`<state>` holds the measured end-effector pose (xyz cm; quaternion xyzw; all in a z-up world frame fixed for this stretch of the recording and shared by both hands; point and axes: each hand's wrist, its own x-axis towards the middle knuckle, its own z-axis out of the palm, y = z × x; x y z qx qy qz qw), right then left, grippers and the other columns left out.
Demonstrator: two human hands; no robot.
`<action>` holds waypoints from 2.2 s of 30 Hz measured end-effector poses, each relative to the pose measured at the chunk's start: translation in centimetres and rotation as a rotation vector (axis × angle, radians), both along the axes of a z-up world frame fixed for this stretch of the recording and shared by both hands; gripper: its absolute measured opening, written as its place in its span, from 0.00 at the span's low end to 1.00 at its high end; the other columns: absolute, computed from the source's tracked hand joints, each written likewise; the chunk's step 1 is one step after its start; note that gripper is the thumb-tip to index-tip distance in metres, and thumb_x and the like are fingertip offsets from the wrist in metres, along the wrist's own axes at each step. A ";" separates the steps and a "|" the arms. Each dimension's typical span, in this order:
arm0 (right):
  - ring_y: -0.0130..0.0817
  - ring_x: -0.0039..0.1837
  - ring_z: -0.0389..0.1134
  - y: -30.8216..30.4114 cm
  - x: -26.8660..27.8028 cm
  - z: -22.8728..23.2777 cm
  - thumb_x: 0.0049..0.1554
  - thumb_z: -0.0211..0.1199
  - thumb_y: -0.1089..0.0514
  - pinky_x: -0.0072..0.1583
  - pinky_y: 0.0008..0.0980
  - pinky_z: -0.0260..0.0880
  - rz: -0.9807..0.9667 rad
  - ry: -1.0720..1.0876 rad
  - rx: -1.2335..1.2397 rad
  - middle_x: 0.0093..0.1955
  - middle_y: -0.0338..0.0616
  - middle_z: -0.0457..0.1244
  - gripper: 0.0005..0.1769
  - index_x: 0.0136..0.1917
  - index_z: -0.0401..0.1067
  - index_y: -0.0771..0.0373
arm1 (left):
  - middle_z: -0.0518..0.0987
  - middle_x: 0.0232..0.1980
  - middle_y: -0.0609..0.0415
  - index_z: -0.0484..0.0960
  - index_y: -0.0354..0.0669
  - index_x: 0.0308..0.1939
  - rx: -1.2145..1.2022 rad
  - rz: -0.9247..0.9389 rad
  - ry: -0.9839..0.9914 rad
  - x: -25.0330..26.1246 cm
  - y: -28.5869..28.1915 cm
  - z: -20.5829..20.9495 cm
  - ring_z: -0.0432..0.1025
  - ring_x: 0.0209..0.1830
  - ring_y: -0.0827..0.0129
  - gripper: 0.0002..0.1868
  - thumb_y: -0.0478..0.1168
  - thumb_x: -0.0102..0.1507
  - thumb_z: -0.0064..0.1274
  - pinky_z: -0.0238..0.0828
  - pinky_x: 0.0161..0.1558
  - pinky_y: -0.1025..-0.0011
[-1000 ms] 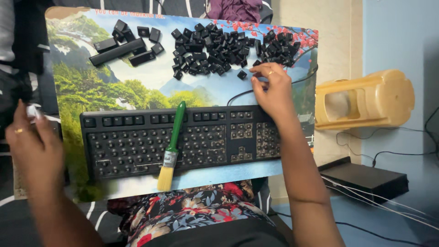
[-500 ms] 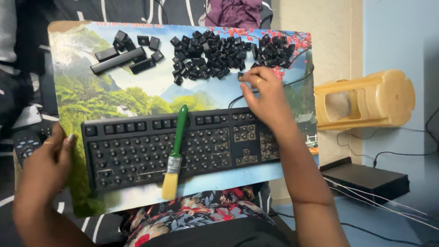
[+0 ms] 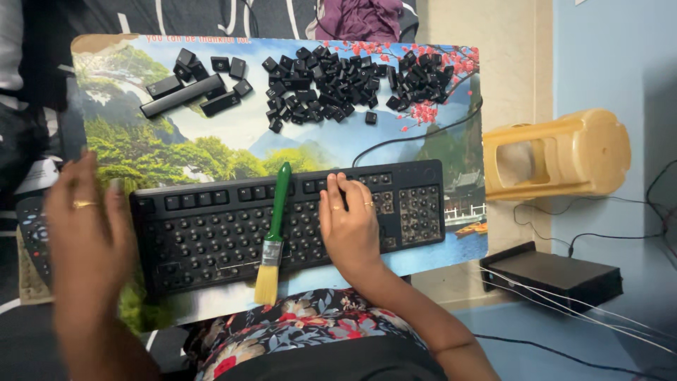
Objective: The person reassembles a keyboard by placing individual keycaps onto the base by hand and using a green tool to press them firmly into place.
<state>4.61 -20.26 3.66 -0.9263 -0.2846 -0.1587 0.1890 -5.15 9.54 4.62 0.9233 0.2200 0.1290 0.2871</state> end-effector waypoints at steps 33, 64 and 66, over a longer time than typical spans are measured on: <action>0.46 0.46 0.66 -4.5 5.6 -0.9 0.59 0.67 0.60 0.49 0.42 0.67 -0.304 0.055 0.213 0.43 0.51 0.63 0.15 0.55 0.79 0.74 | 0.75 0.70 0.43 0.75 0.34 0.66 -0.442 -0.305 -0.481 4.4 -8.1 -4.0 0.60 0.82 0.47 0.21 0.40 0.77 0.32 0.48 0.81 0.52; 0.49 0.48 0.68 -5.2 6.7 -0.7 0.57 0.72 0.60 0.53 0.47 0.68 -0.225 -0.096 0.169 0.46 0.50 0.66 0.09 0.45 0.76 0.68 | 0.79 0.61 0.44 0.78 0.37 0.59 -0.306 -0.275 -0.449 4.7 -8.1 -4.0 0.69 0.71 0.50 0.15 0.37 0.74 0.38 0.52 0.77 0.49; 0.46 0.54 0.69 -6.1 7.1 0.0 0.59 0.70 0.65 0.56 0.41 0.71 -0.002 -0.025 0.176 0.52 0.47 0.68 0.07 0.53 0.79 0.65 | 0.80 0.60 0.44 0.78 0.36 0.57 -0.304 -0.289 -0.448 4.7 -8.2 -3.8 0.71 0.69 0.49 0.14 0.37 0.74 0.38 0.53 0.76 0.49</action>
